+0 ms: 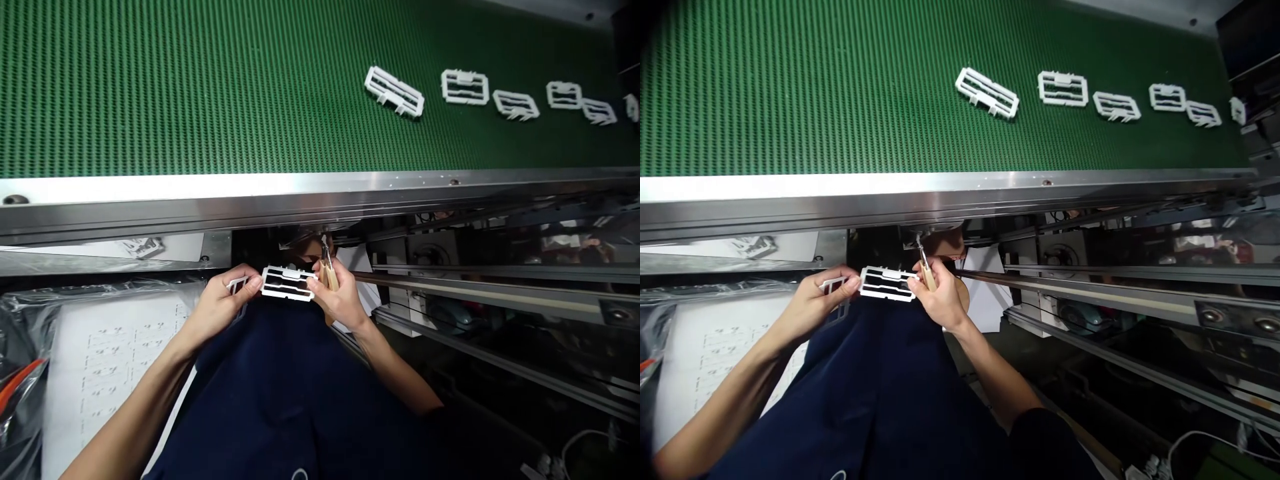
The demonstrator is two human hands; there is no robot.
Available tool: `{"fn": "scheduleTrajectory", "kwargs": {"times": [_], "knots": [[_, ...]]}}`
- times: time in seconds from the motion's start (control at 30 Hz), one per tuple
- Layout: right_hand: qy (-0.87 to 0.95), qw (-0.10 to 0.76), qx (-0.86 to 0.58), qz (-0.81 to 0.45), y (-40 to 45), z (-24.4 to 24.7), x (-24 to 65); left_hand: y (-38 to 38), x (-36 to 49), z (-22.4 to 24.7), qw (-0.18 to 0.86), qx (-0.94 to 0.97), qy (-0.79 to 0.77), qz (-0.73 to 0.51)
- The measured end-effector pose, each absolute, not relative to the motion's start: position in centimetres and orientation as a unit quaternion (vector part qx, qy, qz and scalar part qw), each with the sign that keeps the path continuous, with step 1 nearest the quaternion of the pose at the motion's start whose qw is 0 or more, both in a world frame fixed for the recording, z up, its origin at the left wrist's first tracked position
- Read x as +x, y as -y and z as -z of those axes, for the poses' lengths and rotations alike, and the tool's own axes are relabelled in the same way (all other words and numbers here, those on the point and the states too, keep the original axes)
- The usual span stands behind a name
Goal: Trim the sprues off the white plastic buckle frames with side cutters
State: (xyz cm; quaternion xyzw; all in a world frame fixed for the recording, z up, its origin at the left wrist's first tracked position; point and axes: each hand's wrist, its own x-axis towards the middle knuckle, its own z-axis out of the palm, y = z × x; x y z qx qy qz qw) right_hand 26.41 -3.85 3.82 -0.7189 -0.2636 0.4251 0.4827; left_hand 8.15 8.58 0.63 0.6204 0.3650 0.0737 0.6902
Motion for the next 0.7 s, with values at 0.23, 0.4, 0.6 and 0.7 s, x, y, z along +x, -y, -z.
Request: {"fn": "scheduleTrajectory", "kwargs": {"times": [0.23,0.4,0.6,0.7], "knots": [[0.229,0.474,-0.653,-0.544,5.6,-0.6,25.3,-10.0,8.2,-1.4,0.721,0.603,-0.302,-0.162],[0.153,0.514,-0.617,-0.576,6.0,0.8,23.8,-9.9,6.5,-1.4,0.706,0.605,-0.358,-0.091],[0.151,0.528,-0.611,-0.570,5.4,0.7,24.2,-8.8,5.6,-2.2,0.713,0.600,-0.360,-0.052],[0.159,0.525,-0.610,-0.572,5.3,0.8,24.4,-8.7,6.0,-2.4,0.693,0.625,-0.354,-0.064]]}}
